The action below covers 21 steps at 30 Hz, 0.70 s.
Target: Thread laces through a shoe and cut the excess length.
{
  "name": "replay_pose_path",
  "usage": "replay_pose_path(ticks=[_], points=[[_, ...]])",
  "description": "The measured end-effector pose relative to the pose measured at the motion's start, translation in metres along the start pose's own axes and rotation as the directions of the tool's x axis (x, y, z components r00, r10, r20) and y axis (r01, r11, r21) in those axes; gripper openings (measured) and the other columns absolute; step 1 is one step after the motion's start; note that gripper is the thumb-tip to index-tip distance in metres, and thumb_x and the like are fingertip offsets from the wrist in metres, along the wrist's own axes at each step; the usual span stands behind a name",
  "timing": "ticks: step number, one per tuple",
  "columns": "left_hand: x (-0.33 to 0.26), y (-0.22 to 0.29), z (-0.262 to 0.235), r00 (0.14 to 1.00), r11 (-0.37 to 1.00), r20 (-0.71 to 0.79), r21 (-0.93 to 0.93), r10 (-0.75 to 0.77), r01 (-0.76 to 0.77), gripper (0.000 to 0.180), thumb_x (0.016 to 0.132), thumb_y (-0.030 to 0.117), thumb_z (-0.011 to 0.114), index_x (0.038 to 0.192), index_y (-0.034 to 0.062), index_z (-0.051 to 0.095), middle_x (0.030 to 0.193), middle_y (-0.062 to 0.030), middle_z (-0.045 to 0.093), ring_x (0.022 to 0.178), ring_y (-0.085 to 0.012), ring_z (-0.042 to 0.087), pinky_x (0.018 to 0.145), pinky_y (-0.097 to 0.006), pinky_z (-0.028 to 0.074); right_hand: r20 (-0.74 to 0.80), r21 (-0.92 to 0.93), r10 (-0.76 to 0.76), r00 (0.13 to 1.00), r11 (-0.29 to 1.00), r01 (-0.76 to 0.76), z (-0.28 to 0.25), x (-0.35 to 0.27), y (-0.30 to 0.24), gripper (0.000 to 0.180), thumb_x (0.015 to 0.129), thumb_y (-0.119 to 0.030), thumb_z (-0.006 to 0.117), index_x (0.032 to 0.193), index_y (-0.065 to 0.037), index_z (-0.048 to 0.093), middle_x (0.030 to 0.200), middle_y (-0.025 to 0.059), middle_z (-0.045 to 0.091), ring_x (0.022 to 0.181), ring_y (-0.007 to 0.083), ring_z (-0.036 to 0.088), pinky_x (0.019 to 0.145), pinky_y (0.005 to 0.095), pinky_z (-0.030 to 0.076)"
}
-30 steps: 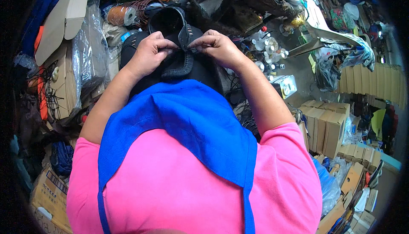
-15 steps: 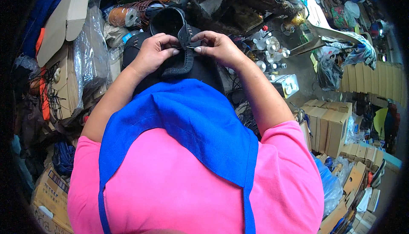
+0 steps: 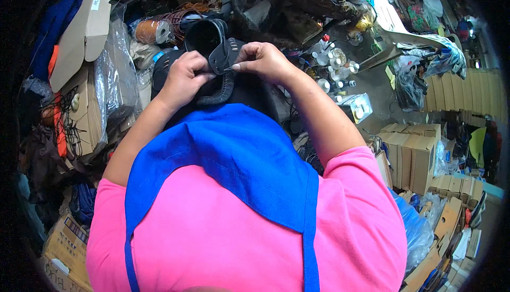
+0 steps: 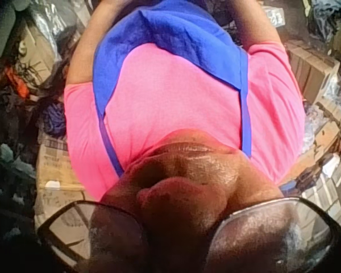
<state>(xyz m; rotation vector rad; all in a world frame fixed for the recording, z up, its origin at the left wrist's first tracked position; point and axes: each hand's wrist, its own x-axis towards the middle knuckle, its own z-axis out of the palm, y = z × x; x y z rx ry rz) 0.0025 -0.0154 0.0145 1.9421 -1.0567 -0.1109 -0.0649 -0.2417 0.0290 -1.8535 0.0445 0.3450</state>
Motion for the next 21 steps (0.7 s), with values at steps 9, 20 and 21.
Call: replay_pose_path(ticks=[9,20,21], points=[[0.001,0.023,-0.005,0.99,0.924,0.144,0.378,0.0,-0.055,0.005,0.082,0.013,0.054,0.082,0.0091,0.055,0.074,-0.008,0.061,0.081,-0.028,0.06,0.07,-0.042,0.039,0.113,-0.756,-0.343,0.932,0.579,0.305,0.003,0.001,-0.028,0.025,0.071,-0.008,0.066,0.096,-0.009,0.065,0.088,0.0139,0.064,0.088,0.0352,0.059,0.076,0.04,0.048],[-0.083,-0.036,-0.1,0.872,0.871,-0.126,-0.216,-0.474,0.442,0.005,0.083,0.007,0.063,0.087,0.0053,0.062,0.075,-0.0003,0.06,0.072,-0.007,0.054,0.066,-0.023,0.041,-0.231,0.139,0.164,0.959,0.981,-0.134,-0.069,-0.047,0.021,0.012,0.084,-0.016,0.066,0.088,-0.004,0.065,0.079,-0.0033,0.06,0.075,0.0061,0.053,0.068,0.0256,0.043],[-0.073,-0.024,-0.11,0.858,0.835,-0.165,-0.377,-0.486,0.401,0.005,0.083,0.008,0.065,0.087,0.0048,0.063,0.075,0.0018,0.059,0.073,-0.0039,0.051,0.066,-0.019,0.04,-0.266,0.175,0.088,0.96,0.984,-0.042,-0.064,-0.044,0.003,0.015,0.083,-0.017,0.066,0.092,-0.005,0.064,0.08,-0.0013,0.061,0.077,0.0081,0.055,0.072,0.0243,0.043]])
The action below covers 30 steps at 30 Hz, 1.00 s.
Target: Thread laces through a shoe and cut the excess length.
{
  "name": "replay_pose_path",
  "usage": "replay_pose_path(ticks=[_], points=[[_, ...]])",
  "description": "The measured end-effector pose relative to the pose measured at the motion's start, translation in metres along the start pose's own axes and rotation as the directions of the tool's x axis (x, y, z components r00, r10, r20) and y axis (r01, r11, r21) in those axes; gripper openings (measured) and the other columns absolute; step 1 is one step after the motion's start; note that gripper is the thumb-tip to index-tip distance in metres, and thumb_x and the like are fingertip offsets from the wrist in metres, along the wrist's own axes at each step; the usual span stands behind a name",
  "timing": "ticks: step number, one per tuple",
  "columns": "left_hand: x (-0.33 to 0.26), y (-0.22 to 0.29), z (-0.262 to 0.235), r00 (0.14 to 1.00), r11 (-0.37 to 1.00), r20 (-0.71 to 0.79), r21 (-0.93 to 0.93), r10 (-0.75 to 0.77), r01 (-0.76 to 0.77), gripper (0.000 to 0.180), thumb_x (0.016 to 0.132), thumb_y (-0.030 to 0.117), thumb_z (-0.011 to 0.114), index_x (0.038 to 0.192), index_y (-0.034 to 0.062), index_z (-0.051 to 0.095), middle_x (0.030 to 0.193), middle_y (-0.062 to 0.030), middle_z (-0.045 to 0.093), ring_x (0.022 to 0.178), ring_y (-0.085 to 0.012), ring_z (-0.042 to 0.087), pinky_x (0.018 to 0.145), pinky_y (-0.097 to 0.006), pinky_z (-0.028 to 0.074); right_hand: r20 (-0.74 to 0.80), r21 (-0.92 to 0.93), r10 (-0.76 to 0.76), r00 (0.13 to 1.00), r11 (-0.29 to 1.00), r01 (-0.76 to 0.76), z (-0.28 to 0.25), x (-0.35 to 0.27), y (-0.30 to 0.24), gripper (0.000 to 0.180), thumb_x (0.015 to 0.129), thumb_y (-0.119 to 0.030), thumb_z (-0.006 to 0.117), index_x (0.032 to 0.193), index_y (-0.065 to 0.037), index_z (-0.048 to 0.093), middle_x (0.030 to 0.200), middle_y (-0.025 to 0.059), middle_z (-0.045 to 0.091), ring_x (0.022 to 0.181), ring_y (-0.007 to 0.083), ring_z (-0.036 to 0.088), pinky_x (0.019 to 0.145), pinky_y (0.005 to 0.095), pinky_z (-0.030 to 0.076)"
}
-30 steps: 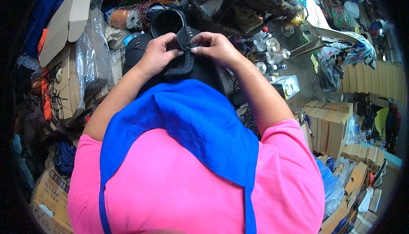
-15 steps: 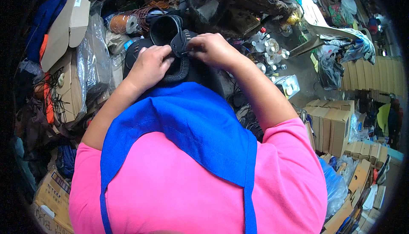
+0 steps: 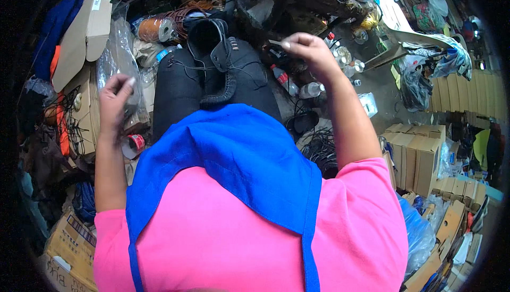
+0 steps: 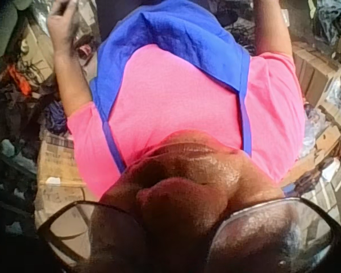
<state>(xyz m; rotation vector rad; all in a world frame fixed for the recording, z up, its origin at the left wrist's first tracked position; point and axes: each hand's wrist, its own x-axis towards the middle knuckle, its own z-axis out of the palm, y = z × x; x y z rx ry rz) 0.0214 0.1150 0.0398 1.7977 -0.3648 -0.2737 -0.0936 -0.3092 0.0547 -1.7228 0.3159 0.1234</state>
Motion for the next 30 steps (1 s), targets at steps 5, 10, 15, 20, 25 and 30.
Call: replay_pose_path(ticks=[5,10,15,20,25,30], points=[[0.017,0.081,0.074,0.896,0.685,0.111,-0.687,0.429,-0.242,0.008,0.091,0.01,0.056,0.087,0.004,0.059,0.076,-0.004,0.057,0.08,-0.0153,0.055,0.073,-0.027,0.043,0.044,0.662,-0.225,0.973,0.736,0.14,0.076,0.028,-0.031,0.024,0.088,-0.024,0.061,0.101,-0.005,0.058,0.095,0.0057,0.061,0.089,0.0163,0.058,0.089,0.0376,0.045],[0.0,0.089,0.078,0.864,0.823,0.484,-0.542,0.139,0.171,0.013,0.091,0.017,0.056,0.091,0.0047,0.061,0.081,-0.0088,0.061,0.086,-0.0209,0.061,0.075,-0.032,0.047,0.376,0.734,-0.379,0.846,0.679,-0.022,0.082,0.016,-0.044,0.024,0.094,-0.032,0.051,0.099,-0.008,0.052,0.069,0.0005,0.05,0.058,0.0113,0.046,0.062,0.0274,0.042],[-0.007,0.019,-0.001,0.896,0.528,0.266,0.734,0.356,-0.427,0.024,0.08,0.025,0.067,0.087,0.0021,0.061,0.087,-0.0165,0.063,0.08,-0.034,0.06,0.071,-0.04,0.047,0.072,-0.589,-0.101,0.992,0.799,0.124,0.006,-0.015,0.005,0.033,0.089,-0.033,0.059,0.105,-0.005,0.065,0.088,0.0093,0.068,0.079,0.0145,0.063,0.073,0.0291,0.049],[-0.022,0.035,-0.108,0.988,0.363,0.052,0.926,0.144,-0.102,0.037,0.081,0.027,0.067,0.069,-0.0018,0.046,0.069,-0.0196,0.048,0.063,-0.0368,0.047,0.057,-0.042,0.038,-0.242,-0.856,-0.047,0.969,0.481,-0.191,-0.088,-0.053,0.056,0.037,0.081,-0.043,0.064,0.081,-0.006,0.065,0.071,0.0155,0.061,0.065,0.0284,0.058,0.062,0.0369,0.045],[-0.033,0.041,-0.139,0.982,0.346,-0.053,0.938,0.183,-0.014,0.033,0.084,0.025,0.064,0.073,-0.0011,0.046,0.07,-0.0199,0.046,0.062,-0.0359,0.045,0.058,-0.039,0.039,-0.317,-0.799,-0.059,0.946,0.555,-0.233,-0.118,-0.055,0.093,0.037,0.083,-0.042,0.063,0.078,-0.005,0.063,0.069,0.0158,0.06,0.065,0.0291,0.058,0.062,0.037,0.044],[-0.047,0.001,-0.184,0.978,0.584,-0.202,0.789,-0.047,0.191,0.018,0.089,0.02,0.059,0.09,0.0017,0.061,0.065,-0.0067,0.054,0.061,-0.0158,0.047,0.063,-0.03,0.041,-0.31,-0.816,-0.01,0.951,0.515,-0.261,-0.123,-0.043,0.131,0.032,0.086,-0.039,0.059,0.089,-0.007,0.065,0.065,0.0119,0.058,0.058,0.0252,0.055,0.057,0.0342,0.043]])
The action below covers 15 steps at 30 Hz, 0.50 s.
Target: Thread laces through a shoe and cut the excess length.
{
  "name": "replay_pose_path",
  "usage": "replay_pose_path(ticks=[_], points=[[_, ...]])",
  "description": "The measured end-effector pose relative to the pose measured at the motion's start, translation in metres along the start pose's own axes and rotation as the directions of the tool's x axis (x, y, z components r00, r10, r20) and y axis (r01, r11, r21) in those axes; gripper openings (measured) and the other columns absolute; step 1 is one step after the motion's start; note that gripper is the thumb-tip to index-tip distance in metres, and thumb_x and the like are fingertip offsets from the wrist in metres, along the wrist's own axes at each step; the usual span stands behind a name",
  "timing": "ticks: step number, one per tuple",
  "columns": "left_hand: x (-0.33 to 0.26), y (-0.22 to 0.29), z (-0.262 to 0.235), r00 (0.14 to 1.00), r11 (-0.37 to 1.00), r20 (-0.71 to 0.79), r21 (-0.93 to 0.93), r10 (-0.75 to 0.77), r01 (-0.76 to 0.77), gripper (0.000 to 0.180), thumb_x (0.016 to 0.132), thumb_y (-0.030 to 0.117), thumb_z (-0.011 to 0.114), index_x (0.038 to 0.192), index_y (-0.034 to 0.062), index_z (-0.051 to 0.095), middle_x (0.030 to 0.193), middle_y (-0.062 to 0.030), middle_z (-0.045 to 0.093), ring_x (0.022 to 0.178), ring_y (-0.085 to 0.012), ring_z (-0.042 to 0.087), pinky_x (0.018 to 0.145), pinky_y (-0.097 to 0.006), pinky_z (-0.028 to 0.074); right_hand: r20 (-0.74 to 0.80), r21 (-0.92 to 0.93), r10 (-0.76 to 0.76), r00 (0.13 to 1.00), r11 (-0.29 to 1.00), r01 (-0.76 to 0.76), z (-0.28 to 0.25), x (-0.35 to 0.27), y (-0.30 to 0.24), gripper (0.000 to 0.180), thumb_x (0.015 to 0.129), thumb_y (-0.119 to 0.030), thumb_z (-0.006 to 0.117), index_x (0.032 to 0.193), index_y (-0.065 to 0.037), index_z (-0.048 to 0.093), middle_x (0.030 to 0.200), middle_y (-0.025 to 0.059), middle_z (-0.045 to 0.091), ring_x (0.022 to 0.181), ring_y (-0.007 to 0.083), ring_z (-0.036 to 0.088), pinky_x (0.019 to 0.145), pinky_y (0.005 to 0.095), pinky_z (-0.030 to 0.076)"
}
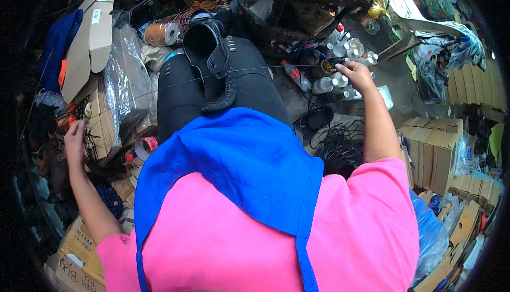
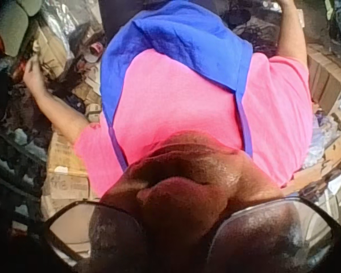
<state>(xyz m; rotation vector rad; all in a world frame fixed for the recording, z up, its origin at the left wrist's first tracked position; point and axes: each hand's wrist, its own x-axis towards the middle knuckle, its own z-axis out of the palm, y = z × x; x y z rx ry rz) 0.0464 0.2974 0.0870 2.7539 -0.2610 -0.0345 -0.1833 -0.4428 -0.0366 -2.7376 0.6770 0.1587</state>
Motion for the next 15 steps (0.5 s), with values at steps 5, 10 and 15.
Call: replay_pose_path(ticks=[5,10,15], points=[[-0.017,0.091,-0.048,0.99,0.63,-0.046,-0.775,-0.137,0.051,0.051,0.092,0.009,0.047,0.142,0.0059,0.032,0.11,-0.0137,0.06,0.101,-0.0196,0.057,0.095,-0.03,0.041,0.286,0.896,0.409,0.867,0.208,-0.393,0.023,-0.002,0.034,0.033,0.093,-0.034,0.05,0.112,-0.01,0.061,0.07,-0.0008,0.054,0.054,0.0073,0.043,0.05,0.0232,0.036],[0.016,0.199,-0.002,0.857,0.857,0.032,-0.061,0.515,-0.512,0.069,0.075,-0.008,0.056,0.139,0.0087,0.036,0.138,-0.0128,0.044,0.129,-0.0258,0.039,0.106,-0.037,0.033,0.218,0.687,0.426,0.878,0.573,-0.448,0.038,-0.006,0.057,0.06,0.088,-0.053,0.049,0.118,-0.001,0.058,0.111,0.0125,0.064,0.092,0.0215,0.059,0.086,0.0316,0.041],[0.047,0.301,0.093,0.398,0.384,0.179,0.108,0.9,-0.917,0.059,0.073,-0.006,0.054,0.125,0.0213,0.055,0.14,-0.0085,0.043,0.126,-0.0313,0.043,0.102,-0.046,0.036,0.053,0.546,0.303,0.951,0.789,-0.282,0.046,-0.006,0.032,0.064,0.086,-0.036,0.063,0.131,0.005,0.044,0.124,0.0156,0.056,0.113,0.0204,0.052,0.096,0.0292,0.038]])
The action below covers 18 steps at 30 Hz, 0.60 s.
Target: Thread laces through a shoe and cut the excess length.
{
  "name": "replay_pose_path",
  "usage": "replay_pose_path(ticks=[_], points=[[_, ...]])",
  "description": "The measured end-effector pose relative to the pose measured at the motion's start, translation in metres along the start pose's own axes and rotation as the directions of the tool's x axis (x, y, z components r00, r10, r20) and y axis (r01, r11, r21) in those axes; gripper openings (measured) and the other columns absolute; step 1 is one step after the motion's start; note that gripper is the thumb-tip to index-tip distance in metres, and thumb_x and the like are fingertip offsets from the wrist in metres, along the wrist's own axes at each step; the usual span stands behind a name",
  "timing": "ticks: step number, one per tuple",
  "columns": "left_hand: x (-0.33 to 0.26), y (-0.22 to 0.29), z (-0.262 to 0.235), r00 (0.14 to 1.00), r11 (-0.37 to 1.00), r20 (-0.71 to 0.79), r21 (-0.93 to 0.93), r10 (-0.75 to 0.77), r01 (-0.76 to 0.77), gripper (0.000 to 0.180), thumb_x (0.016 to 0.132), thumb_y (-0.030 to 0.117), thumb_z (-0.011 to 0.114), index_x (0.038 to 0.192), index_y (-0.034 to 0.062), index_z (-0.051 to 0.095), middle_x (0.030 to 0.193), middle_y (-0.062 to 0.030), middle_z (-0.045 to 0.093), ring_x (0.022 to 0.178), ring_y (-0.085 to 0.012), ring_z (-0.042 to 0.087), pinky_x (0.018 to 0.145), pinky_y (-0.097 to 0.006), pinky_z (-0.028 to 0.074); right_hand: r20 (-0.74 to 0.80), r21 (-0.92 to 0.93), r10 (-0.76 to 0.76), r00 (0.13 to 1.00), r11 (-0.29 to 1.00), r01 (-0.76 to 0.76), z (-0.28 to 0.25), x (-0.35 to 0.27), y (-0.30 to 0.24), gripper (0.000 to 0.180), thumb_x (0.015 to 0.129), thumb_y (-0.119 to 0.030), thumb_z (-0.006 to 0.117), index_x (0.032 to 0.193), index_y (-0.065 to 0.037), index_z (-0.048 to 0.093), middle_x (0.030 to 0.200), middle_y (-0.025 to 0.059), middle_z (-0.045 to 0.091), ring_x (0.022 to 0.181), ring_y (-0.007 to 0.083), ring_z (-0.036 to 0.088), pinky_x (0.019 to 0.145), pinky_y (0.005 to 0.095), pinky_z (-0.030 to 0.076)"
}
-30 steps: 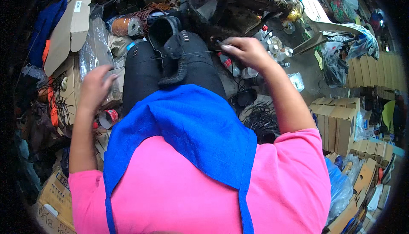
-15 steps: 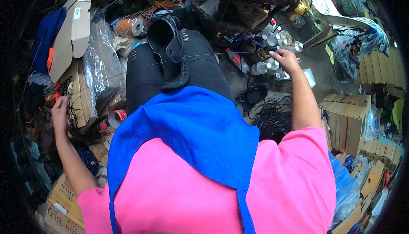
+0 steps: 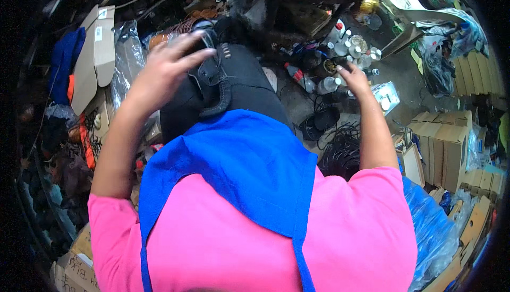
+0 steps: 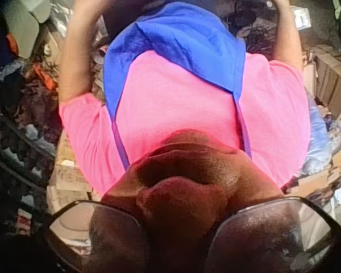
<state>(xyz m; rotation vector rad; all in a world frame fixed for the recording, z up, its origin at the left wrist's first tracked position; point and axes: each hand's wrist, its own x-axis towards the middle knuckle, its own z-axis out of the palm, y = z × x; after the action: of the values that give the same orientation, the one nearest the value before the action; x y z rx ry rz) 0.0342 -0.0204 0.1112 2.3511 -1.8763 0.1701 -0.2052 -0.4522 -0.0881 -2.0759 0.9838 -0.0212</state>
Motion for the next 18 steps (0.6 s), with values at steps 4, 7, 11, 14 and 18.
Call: replay_pose_path(ticks=[4,7,11,14,18], points=[[0.036,-0.014,0.044,0.974,0.992,0.193,0.024,0.116,-0.123,0.049,0.068,-0.003,0.055,0.11,0.0209,0.062,0.126,-0.0021,0.052,0.125,-0.0242,0.044,0.107,-0.052,0.025,0.117,0.01,-0.142,0.983,0.99,0.142,0.007,-0.046,-0.061,0.051,0.082,-0.028,0.066,0.125,-0.004,0.053,0.112,0.0151,0.06,0.099,0.0214,0.059,0.086,0.0305,0.045],[0.046,-0.023,0.035,0.967,0.993,0.242,0.066,0.076,-0.094,0.033,0.066,0.0,0.057,0.094,0.0152,0.064,0.087,-0.0032,0.062,0.101,-0.0225,0.058,0.104,-0.046,0.031,0.017,0.001,-0.302,0.953,0.953,0.302,0.01,-0.068,-0.066,0.04,0.081,-0.023,0.066,0.116,-0.007,0.06,0.102,0.0138,0.062,0.093,0.0236,0.061,0.082,0.0329,0.048],[0.051,-0.022,-0.013,0.989,0.992,0.075,-0.016,-0.127,0.128,0.019,0.061,0.0,0.058,0.078,0.0054,0.053,0.085,-0.009,0.059,0.09,-0.0295,0.058,0.087,-0.039,0.042,-0.113,0.099,-0.463,0.879,0.875,0.474,0.011,-0.096,-0.119,0.031,0.083,-0.018,0.063,0.112,-0.006,0.062,0.098,0.0128,0.063,0.09,0.0206,0.062,0.08,0.0318,0.049],[0.047,-0.007,-0.036,0.971,0.97,-0.089,-0.114,-0.224,0.213,0.02,0.06,0.0,0.062,0.079,0.0012,0.053,0.101,-0.0129,0.058,0.088,-0.0336,0.058,0.077,-0.037,0.047,-0.089,0.248,-0.569,0.818,0.782,0.571,0.025,-0.124,-0.191,0.03,0.082,-0.015,0.066,0.11,-0.006,0.062,0.096,0.0117,0.064,0.086,0.0201,0.063,0.076,0.0301,0.05],[0.042,0.031,-0.051,0.873,0.898,-0.305,-0.349,-0.379,0.268,0.023,0.058,0.0,0.065,0.077,-0.0004,0.051,0.111,-0.0147,0.057,0.086,-0.0341,0.06,0.072,-0.038,0.049,-0.218,0.31,-0.791,0.572,0.499,0.809,0.063,-0.131,-0.248,0.038,0.078,-0.019,0.072,0.11,-0.005,0.059,0.101,0.011,0.062,0.081,0.021,0.063,0.071,0.0307,0.05]])
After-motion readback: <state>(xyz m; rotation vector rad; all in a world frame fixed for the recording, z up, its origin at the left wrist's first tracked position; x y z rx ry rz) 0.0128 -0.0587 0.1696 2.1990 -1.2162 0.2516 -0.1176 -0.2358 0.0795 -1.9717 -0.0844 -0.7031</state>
